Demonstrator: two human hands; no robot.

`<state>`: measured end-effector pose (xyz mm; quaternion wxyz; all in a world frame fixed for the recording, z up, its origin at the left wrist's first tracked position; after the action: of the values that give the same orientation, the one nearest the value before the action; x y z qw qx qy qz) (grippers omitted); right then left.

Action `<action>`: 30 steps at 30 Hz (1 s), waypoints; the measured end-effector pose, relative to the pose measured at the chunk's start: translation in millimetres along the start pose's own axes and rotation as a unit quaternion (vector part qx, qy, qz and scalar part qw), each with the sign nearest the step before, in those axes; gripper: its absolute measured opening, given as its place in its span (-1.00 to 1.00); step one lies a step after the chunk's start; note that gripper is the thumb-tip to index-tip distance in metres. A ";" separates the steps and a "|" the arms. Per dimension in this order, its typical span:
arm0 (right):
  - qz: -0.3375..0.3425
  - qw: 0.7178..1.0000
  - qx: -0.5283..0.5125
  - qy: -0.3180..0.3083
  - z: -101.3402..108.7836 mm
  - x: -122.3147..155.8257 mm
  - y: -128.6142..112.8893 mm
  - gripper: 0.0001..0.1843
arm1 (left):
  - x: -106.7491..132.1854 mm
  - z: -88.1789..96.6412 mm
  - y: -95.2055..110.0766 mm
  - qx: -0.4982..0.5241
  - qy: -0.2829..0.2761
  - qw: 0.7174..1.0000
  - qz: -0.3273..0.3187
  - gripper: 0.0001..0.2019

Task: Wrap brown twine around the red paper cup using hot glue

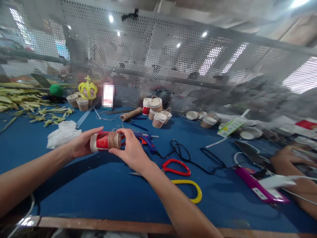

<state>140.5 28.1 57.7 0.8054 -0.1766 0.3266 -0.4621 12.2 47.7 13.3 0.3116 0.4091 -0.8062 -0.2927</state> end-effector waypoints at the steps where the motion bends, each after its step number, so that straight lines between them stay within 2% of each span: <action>1: 0.011 1.000 0.004 -0.005 2.0 -0.1 -2.8 -0.44 | 0.3 -0.8 0.5 -0.015 -0.005 1.000 -0.009 -0.71; 3: -0.003 1.000 -0.017 -0.021 6.4 0.1 -2.8 -0.46 | 2.7 -0.6 4.8 -0.066 0.009 0.995 -0.078 -0.73; 4: -0.029 0.999 -0.036 -0.029 8.3 0.7 0.2 -0.48 | 4.4 -3.9 4.3 -0.097 -0.007 0.990 -0.099 -0.73; 7: -0.107 0.989 -0.093 -0.047 9.2 5.6 13.4 -0.60 | 10.2 -15.4 0.2 -0.220 -0.060 0.963 -0.146 -0.75; 10: -0.113 0.979 -0.153 -0.067 1.0 11.0 21.8 -0.65 | 10.2 -18.0 -0.8 -0.275 -0.070 0.946 -0.156 -0.76; 13: -0.098 0.983 -0.150 -0.047 -4.2 14.1 27.4 -0.61 | 2.5 -12.3 -3.8 -0.223 -0.060 0.969 -0.084 -0.72; 15: -0.074 0.992 -0.100 -0.018 -3.6 15.1 26.5 -0.58 | -2.0 -8.1 -7.0 -0.155 -0.046 0.986 -0.038 -0.69; 17: -0.038 0.998 -0.045 0.000 -3.1 16.3 21.2 -0.57 | -4.5 -4.5 -10.6 -0.105 -0.027 0.994 -0.020 -0.70; 19: -0.001 1.000 0.001 0.000 -4.5 18.3 14.2 -0.54 | -5.3 -0.9 -14.7 -0.079 -0.005 0.997 -0.024 -0.73; 22: 0.033 0.999 0.041 -0.012 -8.8 21.5 6.5 -0.49 | -4.7 3.3 -21.4 -0.094 0.022 0.995 -0.036 -0.75; 30: 0.049 0.997 0.052 -0.033 -12.0 23.5 6.0 -0.43 | -2.6 5.3 -23.1 -0.158 0.059 0.982 -0.083 -0.76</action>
<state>144.4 11.2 37.0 0.8454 -0.1332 0.2839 -0.4323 20.5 39.7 -7.5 0.3935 0.4372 -0.6933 -0.4164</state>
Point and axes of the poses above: each hand's wrist, its own x-axis away from the middle knuckle, its own z-axis out of the back of the hand, y = z × x, the point moved 6 cm from there along -x, towards the middle knuckle, and after that the axes turned 8 degrees about x, right-handed, at the moved point
